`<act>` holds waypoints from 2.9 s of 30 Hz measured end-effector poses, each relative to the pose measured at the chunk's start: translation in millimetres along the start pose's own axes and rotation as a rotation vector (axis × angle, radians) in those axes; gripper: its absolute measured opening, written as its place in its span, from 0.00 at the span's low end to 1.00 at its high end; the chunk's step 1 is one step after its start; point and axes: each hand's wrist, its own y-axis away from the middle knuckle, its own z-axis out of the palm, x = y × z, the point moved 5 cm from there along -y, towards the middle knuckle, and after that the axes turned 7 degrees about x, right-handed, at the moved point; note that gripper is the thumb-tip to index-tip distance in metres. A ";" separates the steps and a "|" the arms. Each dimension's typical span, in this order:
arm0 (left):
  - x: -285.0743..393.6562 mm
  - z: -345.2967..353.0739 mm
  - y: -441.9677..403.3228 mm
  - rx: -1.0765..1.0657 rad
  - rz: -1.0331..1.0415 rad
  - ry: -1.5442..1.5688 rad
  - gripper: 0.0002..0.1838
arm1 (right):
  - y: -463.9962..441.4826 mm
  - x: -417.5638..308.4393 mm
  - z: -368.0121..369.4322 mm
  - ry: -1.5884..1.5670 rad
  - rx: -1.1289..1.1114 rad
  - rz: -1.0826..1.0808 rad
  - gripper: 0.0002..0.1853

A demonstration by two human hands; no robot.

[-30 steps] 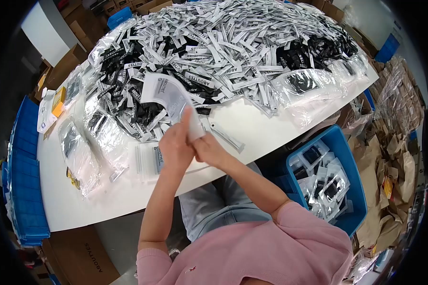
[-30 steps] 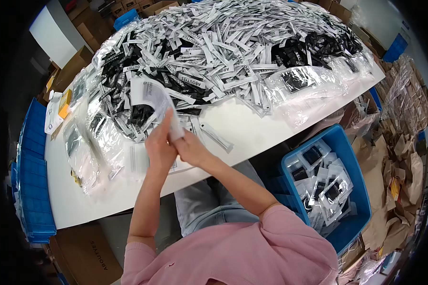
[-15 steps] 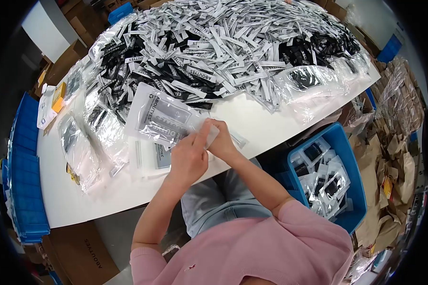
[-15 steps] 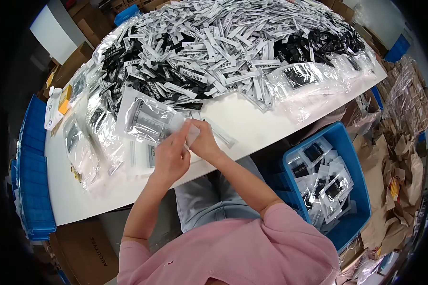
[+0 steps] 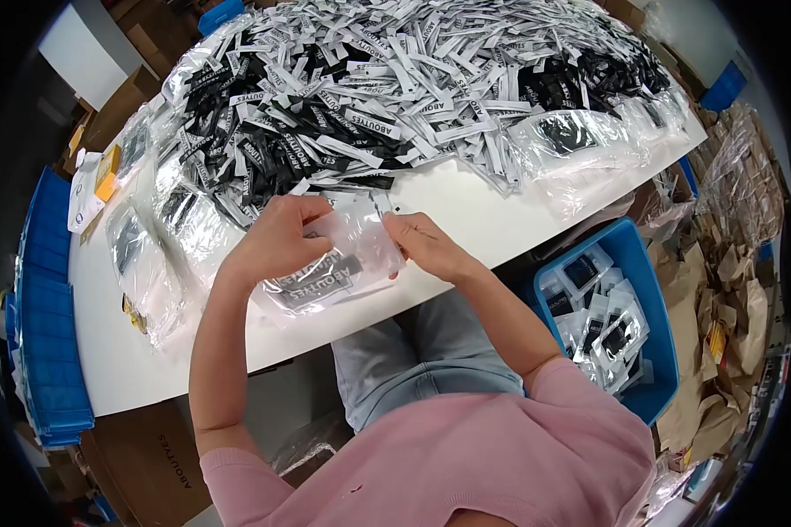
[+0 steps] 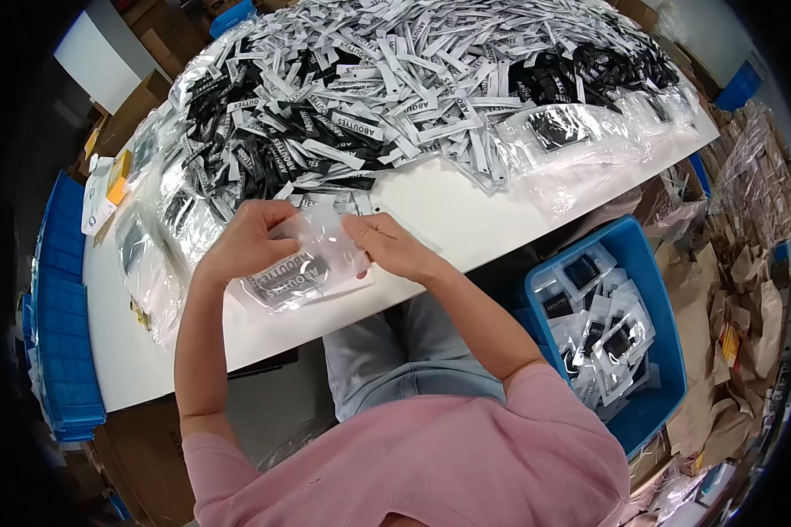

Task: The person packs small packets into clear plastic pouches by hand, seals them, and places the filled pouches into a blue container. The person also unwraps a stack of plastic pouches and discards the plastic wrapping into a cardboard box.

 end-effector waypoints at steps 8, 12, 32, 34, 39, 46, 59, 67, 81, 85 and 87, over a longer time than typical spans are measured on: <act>-17.7 55.9 17.7 0.079 -0.066 0.502 0.10 | 17.1 -10.8 6.9 0.471 0.075 -0.259 0.12; -15.9 66.8 38.9 0.136 -0.092 0.561 0.12 | 36.4 -6.1 12.4 0.683 -0.009 -0.171 0.11; -49.3 79.2 62.9 0.056 -0.002 -0.036 0.10 | 197.2 -74.4 -178.3 1.799 0.532 0.187 0.05; -43.4 78.8 63.0 0.202 0.182 -0.099 0.19 | 198.3 -94.0 -178.1 1.951 0.853 0.083 0.10; -21.7 101.7 21.9 0.252 0.235 -0.346 0.31 | 76.1 -21.0 -91.6 1.363 0.283 -0.464 0.15; -48.7 99.8 39.8 0.256 0.385 -0.281 0.32 | -36.4 26.2 -54.2 1.509 0.211 -0.401 0.12; -72.5 99.3 56.0 0.470 0.373 -0.098 0.18 | -190.8 -24.9 -94.2 1.480 0.494 -0.488 0.07; -71.8 98.5 55.6 0.472 0.375 -0.116 0.18 | -124.5 -37.2 -133.7 1.554 0.187 0.011 0.23; -73.0 98.8 56.4 0.491 0.380 -0.131 0.18 | -216.9 -28.3 -69.6 1.698 0.266 -0.280 0.12; -74.2 98.1 56.2 0.503 0.380 -0.088 0.18 | -202.7 -51.2 -84.0 1.296 0.333 -0.209 0.12; -71.1 95.2 56.6 0.505 0.391 -0.089 0.18 | -191.9 -40.3 -103.4 0.683 0.215 -0.019 0.10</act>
